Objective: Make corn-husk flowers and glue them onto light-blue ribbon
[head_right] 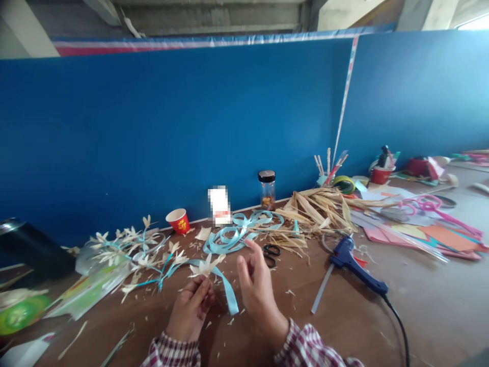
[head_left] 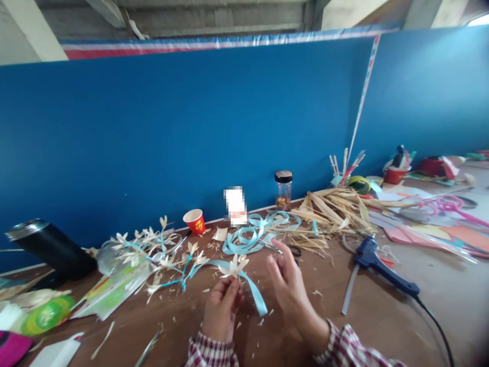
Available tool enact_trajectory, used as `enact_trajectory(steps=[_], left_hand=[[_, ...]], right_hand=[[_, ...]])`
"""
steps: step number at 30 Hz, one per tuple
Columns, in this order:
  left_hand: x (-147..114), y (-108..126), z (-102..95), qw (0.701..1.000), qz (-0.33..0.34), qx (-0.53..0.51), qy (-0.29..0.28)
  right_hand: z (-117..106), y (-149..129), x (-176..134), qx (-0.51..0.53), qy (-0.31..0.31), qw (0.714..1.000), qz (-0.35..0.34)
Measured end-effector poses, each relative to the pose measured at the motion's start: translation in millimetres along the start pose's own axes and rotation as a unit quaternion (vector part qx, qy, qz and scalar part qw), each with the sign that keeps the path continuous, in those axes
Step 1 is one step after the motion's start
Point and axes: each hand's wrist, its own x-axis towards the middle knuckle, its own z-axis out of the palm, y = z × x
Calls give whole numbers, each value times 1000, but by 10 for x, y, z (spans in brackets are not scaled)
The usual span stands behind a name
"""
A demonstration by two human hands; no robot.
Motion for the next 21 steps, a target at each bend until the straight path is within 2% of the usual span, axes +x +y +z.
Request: enact_trajectory(steps=[2,4,5,7,9,11,13,15,18,21], left_hand=[[-26,7,19,1000,7,-1,0],[-37,28,26,1000,14,-9,-1],[-34,44,24,1000,17,-16,3],[-13,83,10,999,23,-33,13],[16,120,-8,998,30,-47,20],[37,138,-17,998,35,-53,20],[41,126,-15,998,37,-46,19],[32,81,-11,999,32,-25,16],[14,-14,-22,999,29,26,-22],[3,-84,-46,994,39,59,-84]], right_hand=[[16,96,22,-57,-78,995,33],[20,152,9,-138,-142,980,11],[12,156,-1,-178,-150,972,-14],[-27,117,-1,-225,-112,966,-51],[-88,42,41,-191,-34,980,-38],[-139,-31,103,-56,58,997,9],[-143,-73,137,105,105,987,64],[-79,-71,109,193,63,973,110],[97,-13,-19,190,-84,965,158],[229,44,-124,196,-155,953,171]])
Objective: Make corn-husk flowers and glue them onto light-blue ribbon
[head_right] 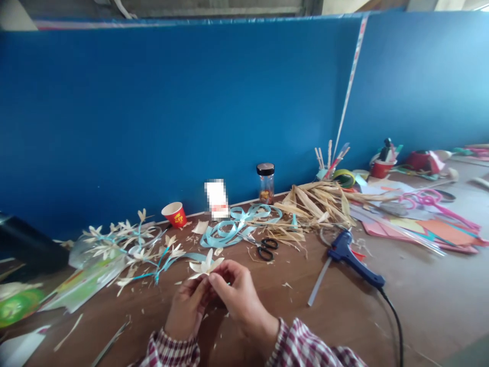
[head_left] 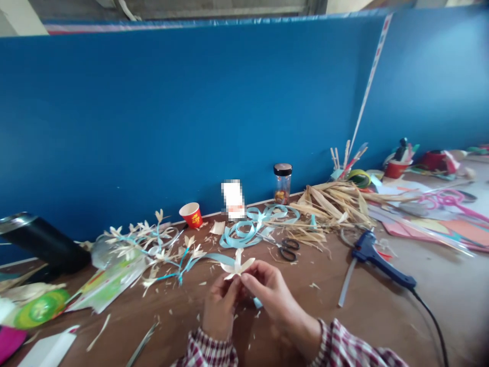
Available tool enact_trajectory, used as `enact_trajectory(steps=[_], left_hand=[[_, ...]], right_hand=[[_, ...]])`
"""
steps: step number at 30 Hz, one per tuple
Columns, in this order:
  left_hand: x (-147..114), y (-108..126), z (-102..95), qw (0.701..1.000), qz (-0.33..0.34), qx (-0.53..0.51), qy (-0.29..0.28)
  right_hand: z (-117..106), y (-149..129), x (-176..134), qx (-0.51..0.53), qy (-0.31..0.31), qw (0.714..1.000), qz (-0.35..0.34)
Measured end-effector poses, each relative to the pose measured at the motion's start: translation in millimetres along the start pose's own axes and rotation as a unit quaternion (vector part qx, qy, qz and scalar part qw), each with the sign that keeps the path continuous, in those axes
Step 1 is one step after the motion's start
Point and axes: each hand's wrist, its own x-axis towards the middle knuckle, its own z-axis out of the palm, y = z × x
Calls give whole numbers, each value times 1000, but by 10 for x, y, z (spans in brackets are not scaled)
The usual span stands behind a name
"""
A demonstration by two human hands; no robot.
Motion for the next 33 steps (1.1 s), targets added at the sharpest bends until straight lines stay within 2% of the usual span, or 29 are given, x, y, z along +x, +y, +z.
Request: enact_trajectory(steps=[3,10,18,26,30,33], left_hand=[[-9,-19,0,1000,7,5,-21],[-33,18,26,1000,16,18,-10],[-88,55,80,999,4,25,-25],[-92,34,45,999,10,25,-33],[-83,57,31,998,-4,38,-44],[-86,107,25,997,-40,35,-48]], right_hand=[[9,30,-8,20,-21,1000,1],[-30,28,7,60,-34,998,4],[-37,-6,-32,131,-52,988,62],[-95,-51,-40,185,-85,966,157],[-115,-62,-61,183,-97,965,159],[-115,-55,-79,171,-104,968,154]])
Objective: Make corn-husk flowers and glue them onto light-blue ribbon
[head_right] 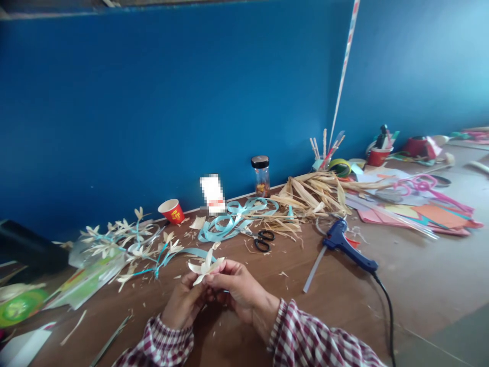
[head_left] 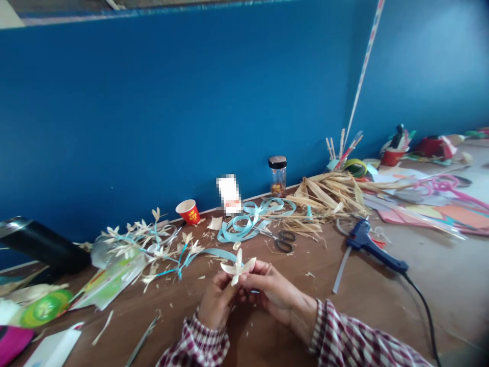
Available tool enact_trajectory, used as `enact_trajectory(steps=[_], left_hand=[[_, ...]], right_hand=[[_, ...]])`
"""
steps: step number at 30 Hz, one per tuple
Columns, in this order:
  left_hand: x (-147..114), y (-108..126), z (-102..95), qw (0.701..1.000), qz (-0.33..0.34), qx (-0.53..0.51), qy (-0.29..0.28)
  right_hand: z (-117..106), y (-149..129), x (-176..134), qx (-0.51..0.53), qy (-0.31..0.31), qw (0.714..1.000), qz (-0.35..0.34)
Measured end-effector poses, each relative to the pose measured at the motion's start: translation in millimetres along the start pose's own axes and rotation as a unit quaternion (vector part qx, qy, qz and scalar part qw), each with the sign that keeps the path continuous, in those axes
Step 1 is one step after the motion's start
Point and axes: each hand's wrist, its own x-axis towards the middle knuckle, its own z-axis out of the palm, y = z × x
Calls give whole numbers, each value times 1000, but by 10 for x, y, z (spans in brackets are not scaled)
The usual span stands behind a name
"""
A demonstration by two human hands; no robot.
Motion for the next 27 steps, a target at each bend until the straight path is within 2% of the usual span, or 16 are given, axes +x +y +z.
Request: enact_trajectory(steps=[6,8,12,18,23,27], left_hand=[[-4,75,-6,998,-52,-19,15],[0,62,5,999,-33,-20,27],[1,-1,29,997,48,-6,56],[-9,-65,29,992,84,20,91],[-23,-74,49,988,127,64,66],[-12,-89,47,988,126,72,57]], right_hand=[[-9,48,23,8,13,999,-30],[-10,53,37,6,20,999,-40],[-10,67,69,-14,44,997,-66],[16,126,112,-43,77,985,-145],[35,134,114,-69,107,977,-172],[16,160,119,-115,141,964,-196]])
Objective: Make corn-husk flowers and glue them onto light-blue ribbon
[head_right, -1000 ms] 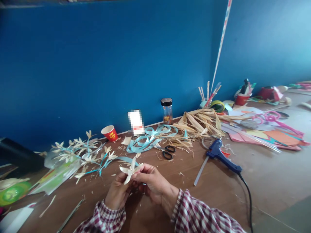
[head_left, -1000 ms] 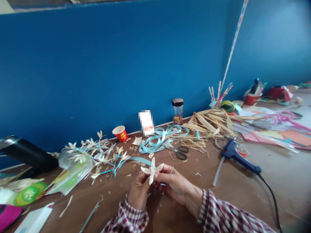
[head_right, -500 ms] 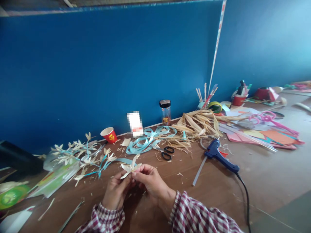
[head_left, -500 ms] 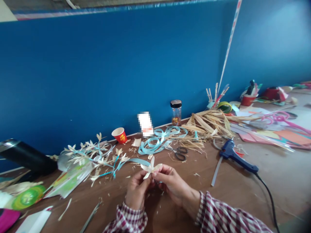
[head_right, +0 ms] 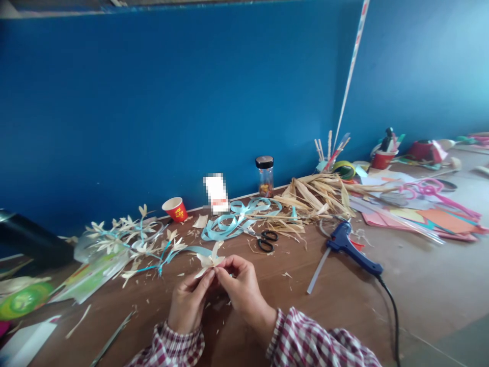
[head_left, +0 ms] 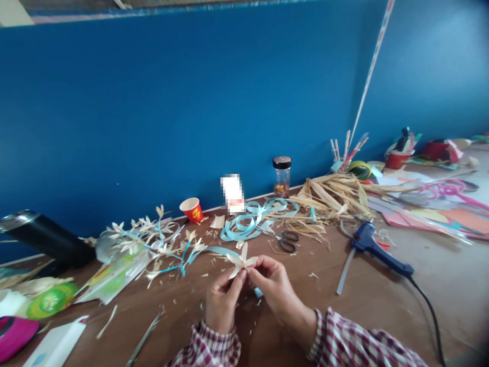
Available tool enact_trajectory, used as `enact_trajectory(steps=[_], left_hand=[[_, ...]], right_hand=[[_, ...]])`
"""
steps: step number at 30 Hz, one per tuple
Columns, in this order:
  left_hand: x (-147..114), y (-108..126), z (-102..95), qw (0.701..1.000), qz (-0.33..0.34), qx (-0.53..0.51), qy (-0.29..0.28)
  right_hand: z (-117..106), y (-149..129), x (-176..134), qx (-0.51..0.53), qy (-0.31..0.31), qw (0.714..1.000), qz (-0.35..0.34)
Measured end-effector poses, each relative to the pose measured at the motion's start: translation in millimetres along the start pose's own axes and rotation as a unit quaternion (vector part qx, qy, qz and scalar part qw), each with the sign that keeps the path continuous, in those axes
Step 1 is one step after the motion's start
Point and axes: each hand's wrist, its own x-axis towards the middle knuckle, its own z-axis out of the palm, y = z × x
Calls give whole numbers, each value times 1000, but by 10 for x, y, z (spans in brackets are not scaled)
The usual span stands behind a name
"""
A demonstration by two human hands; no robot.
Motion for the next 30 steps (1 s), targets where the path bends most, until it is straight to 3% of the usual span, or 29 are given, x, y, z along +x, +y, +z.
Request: enact_trajectory(steps=[14,30], left_hand=[[28,-75,-37,999,5,28,38],[23,-67,4,997,-33,-20,61]], right_hand=[[-11,93,-28,-153,39,986,-60],[16,116,-49,-190,65,978,-60]])
